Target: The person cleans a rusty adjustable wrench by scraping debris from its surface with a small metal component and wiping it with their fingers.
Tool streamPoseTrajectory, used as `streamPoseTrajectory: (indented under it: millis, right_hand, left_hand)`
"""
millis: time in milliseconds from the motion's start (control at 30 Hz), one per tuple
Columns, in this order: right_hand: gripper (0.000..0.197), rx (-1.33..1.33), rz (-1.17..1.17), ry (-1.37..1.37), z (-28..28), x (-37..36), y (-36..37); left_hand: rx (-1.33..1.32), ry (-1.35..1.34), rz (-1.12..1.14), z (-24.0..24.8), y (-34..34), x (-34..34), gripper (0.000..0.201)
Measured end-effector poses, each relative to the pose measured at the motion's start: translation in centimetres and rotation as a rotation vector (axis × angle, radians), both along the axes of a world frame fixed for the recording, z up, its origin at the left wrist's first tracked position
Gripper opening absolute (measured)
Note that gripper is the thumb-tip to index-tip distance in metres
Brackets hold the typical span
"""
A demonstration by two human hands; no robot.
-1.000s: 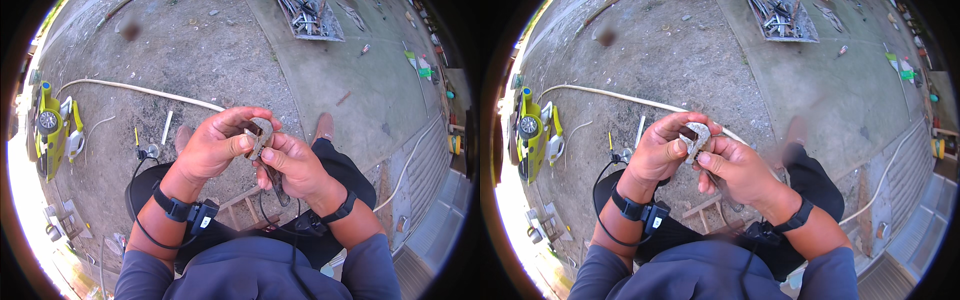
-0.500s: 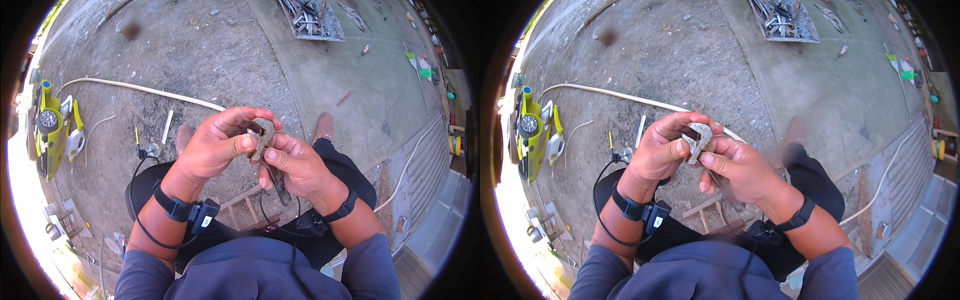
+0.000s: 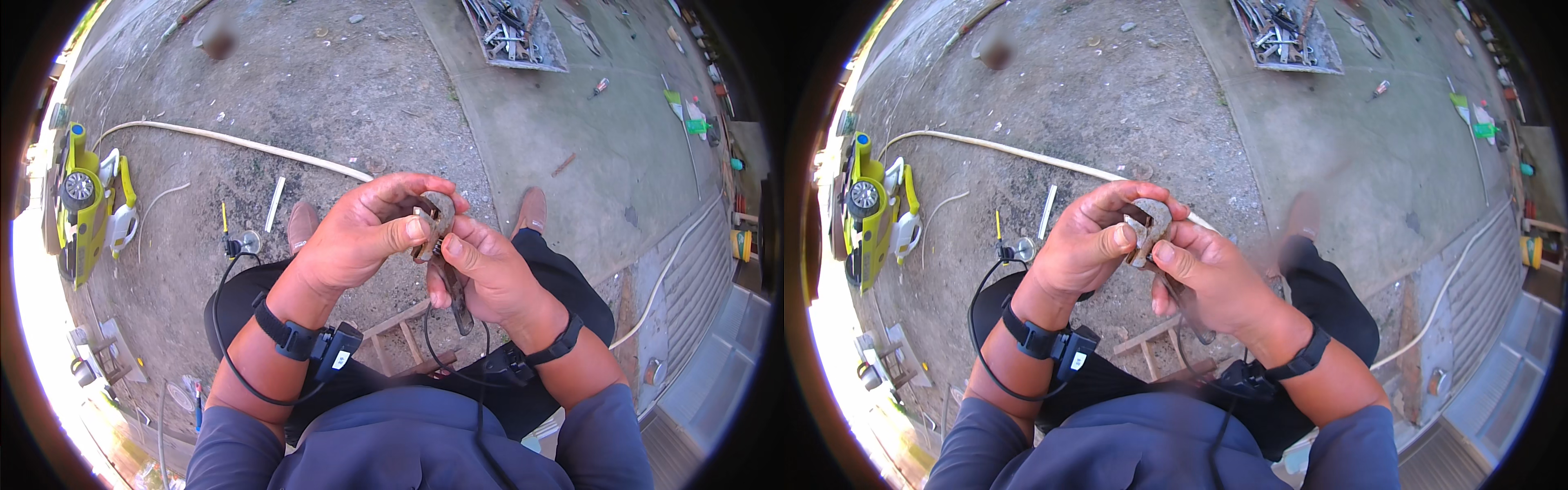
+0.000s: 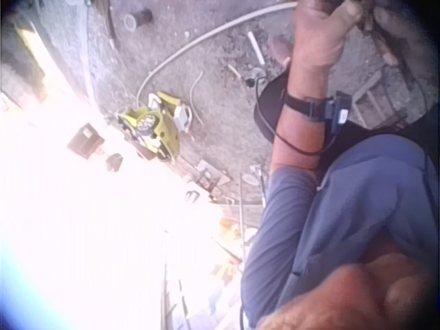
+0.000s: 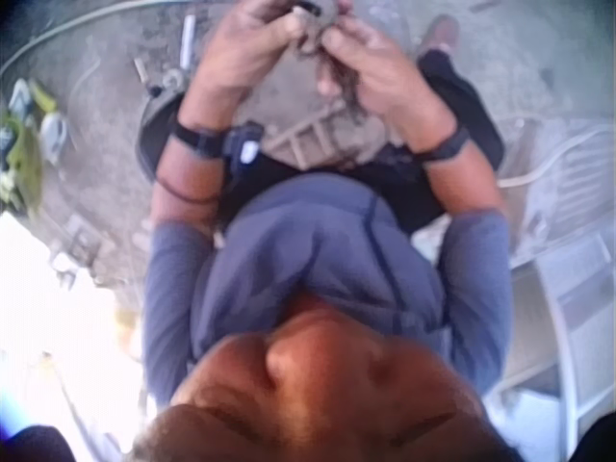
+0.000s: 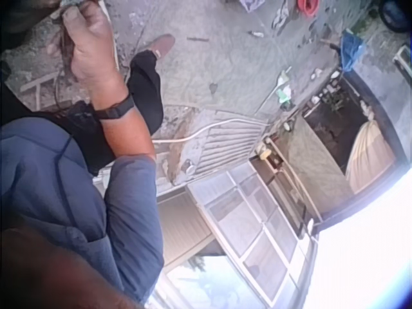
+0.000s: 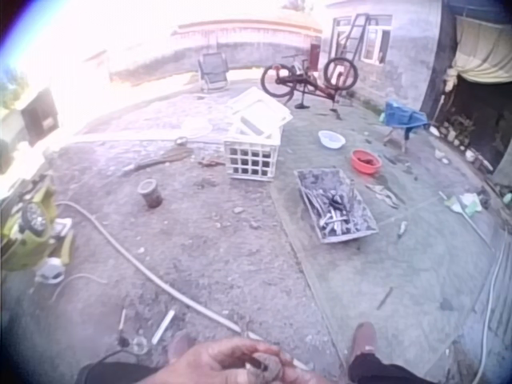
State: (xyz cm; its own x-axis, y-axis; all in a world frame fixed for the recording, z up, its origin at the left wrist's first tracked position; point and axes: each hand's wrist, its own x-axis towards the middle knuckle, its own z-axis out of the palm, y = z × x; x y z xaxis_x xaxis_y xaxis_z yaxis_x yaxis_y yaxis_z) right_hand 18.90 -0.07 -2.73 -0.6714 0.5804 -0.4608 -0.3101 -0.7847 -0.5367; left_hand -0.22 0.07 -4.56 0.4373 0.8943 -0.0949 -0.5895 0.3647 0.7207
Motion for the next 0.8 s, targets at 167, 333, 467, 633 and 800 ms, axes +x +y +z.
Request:
streamPoseTrajectory:
  millis: [167,333,467,633,800]
  right_hand:
    - [0.026,0.01,0.032,0.011,-0.2,0.3,0.2]
    - [0.018,0.003,0.03,0.025,-0.3,0.2,0.1]
    - [0.018,-0.042,0.0,-0.002,0.7,-0.2,0.3]
    - [0.024,0.013,0.053,-0.011,0.5,0.3,0.4]
    - [0.029,0.039,0.1,-0.005,-0.5,0.5,0.4]
  left_hand:
    - [-0.037,0.045,0.033,0.7,0.0,0.2,0.053]
    - [-0.044,0.021,0.037,0.4,-0.1,0.5,0.053]
    - [-0.056,0.029,0.015,0.6,0.0,0.3,0.053]
    - [-0.051,0.026,0.007,0.6,0.0,0.1,0.053]
    - [-0.046,0.038,0.021,0.6,-0.1,0.3,0.052]
